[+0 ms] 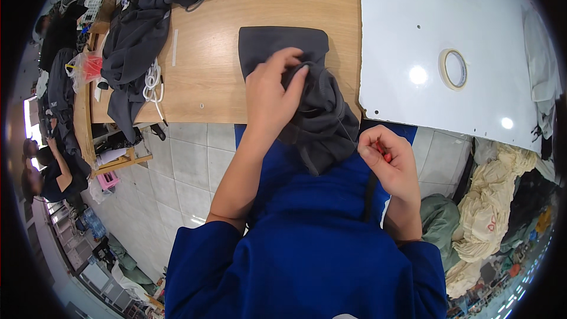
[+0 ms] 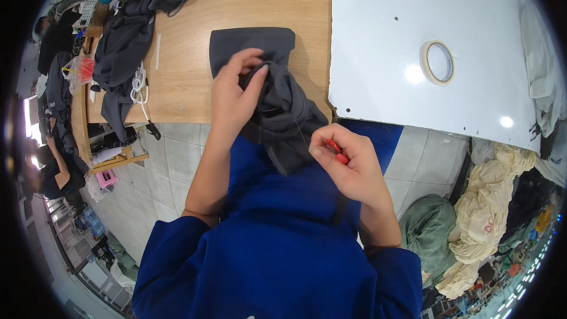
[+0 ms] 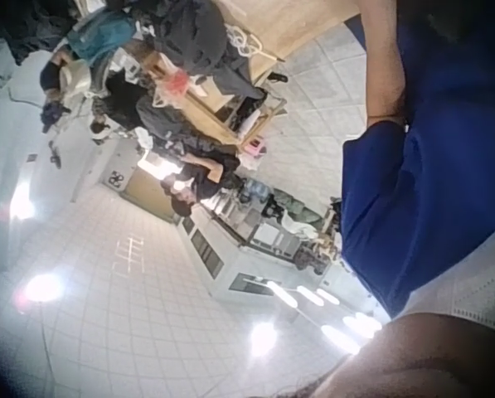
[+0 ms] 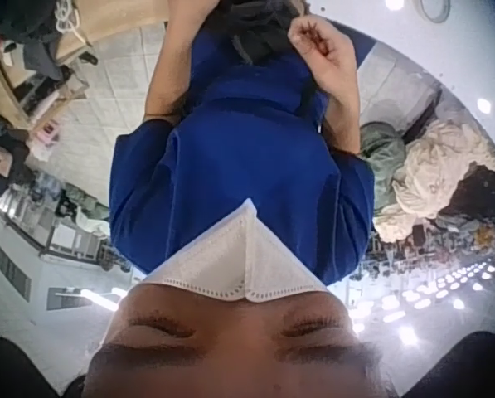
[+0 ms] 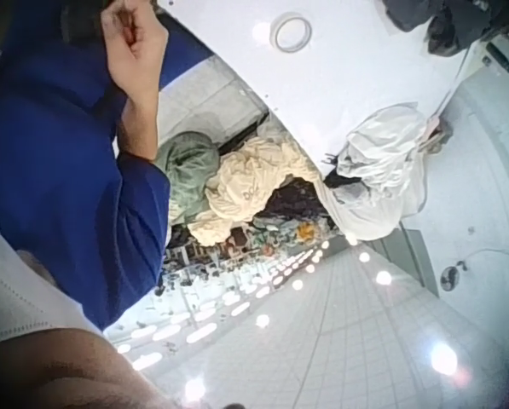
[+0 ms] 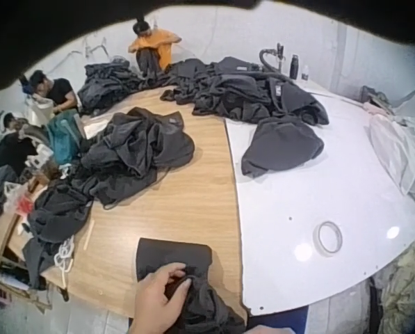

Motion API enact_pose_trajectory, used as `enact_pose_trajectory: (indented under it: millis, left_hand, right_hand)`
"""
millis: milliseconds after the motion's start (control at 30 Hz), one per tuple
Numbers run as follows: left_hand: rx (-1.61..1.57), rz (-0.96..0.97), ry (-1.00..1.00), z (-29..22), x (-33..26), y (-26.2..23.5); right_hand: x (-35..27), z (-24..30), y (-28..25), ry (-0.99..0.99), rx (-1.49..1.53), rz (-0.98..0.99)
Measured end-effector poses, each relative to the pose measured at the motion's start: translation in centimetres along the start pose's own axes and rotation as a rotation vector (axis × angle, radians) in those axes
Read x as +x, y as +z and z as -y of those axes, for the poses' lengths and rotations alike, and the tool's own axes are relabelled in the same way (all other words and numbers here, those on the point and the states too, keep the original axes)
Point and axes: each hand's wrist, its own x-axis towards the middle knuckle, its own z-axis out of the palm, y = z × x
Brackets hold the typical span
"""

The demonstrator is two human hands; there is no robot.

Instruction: Trim loose threads from a pair of trousers using a handheld thread cutter.

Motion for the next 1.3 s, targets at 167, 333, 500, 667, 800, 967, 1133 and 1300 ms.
enact_pose_trajectory:
  millis: [167,333,500,667,800,967,1133,1300]
  left_hand:
    - [-0.018,-0.082,0.349,-1.4,-2.6,-2.1]
    - [-0.194,0.292,0.293,-2.4,-3.3,0.1]
    - [-0.149,0.369,0.308,-2.5,-2.9,1.2]
    - [-0.305,0.187,0.273,-2.1,-3.7,1.4]
    - [-0.358,0.102,0.191,-2.5,-3.9,0.6]
    - [-0.511,0.028,0.071,-1.8,-4.0,-0.4]
    - [-0.638,-0.019,-0.1,-2.1,-4.3,-0.9]
    - [-0.604,-0.009,-0.095,-2.3,-4.4,-1.0]
  right_hand:
    - [-0.1,0.0,-0.3,0.051,0.186,-0.029]
    - [-0.2,0.3,0.5,0.083,0.419,0.079]
    - [-0.2,0.0,1.0,0.135,0.412,0.175]
    - [-0.5,-0.8,0.1,0.034,0.471,0.097]
    - [0.4,-0.9,0.9,-0.16,0.303,-0.031]
    - [1.8,-2.0,1.3,-0.265,-0.321,-0.365]
    - [2.6,-0.9,1.9,-0.41,-0.644,-0.366]
    - [3.7,-1.5,2.2,-0.508,-0.792,-0.405]
